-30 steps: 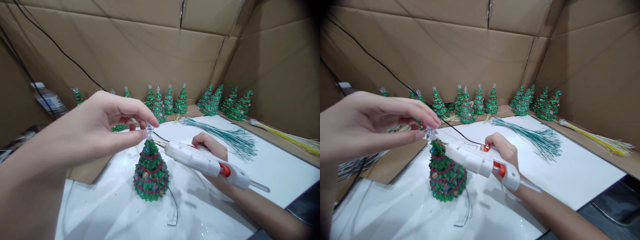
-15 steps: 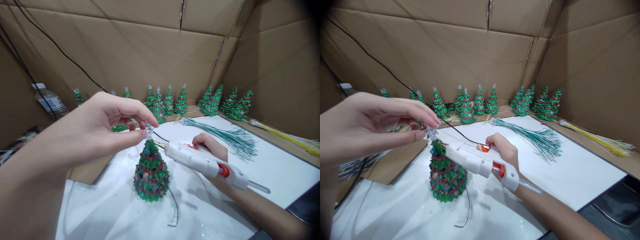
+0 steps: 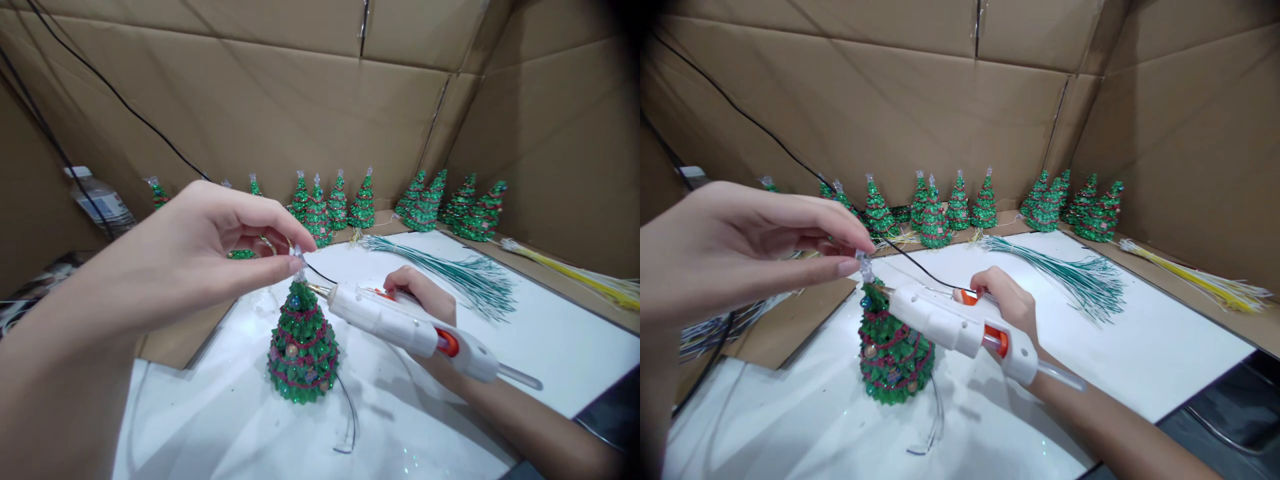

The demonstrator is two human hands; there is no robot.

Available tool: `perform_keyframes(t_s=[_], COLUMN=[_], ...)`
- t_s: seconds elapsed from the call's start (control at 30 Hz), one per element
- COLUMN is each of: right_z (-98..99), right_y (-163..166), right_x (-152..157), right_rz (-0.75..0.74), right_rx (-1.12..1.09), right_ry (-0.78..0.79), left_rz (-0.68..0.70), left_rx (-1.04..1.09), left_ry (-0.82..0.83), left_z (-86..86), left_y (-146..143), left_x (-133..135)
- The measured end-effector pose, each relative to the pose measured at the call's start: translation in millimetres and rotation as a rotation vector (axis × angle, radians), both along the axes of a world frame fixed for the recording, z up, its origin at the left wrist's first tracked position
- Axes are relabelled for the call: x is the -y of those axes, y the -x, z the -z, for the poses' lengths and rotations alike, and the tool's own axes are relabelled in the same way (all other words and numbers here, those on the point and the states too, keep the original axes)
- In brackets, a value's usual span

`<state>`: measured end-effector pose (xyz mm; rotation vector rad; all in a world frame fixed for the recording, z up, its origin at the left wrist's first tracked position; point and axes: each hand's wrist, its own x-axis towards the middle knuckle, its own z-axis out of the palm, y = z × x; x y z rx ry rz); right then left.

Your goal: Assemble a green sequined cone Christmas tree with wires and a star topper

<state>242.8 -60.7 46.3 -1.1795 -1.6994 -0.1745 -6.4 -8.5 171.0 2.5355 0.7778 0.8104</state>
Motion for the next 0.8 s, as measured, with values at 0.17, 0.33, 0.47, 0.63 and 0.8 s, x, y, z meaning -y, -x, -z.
perform_keyframes(t_s=[0.17,0.33,0.47,0.63,0.8], right_z=[-3.4,-3.2,0.1,2.3,2.3], right_y=[1.2,0.2,-2.0,-4.4,-5.3], right_x=[1.5,2.1,0.8,-1.0,-1.2], right_rz=[0.003,0.002,-0.006,-0.011,-0.014], right_rx=[0.004,0.004,0.001,0.012,0.015], right_ry=[0.006,0.01,0.009,0.005,0.014], left_rz=[0.005,-0.055,-0.062,-0.057,-0.07], left_rx=[0.025,0.001,-0.028,-0.025,-0.03], left_ry=[0.027,-0.008,-0.077,-0.123,-0.131], left_z=[0.8,0.4,0.2,0.3,0.8], left_y=[-0.3,-0.5,-5.0,-10.1,-9.9], left_x=[-0.1,2.2,4.4,3.8,3.3])
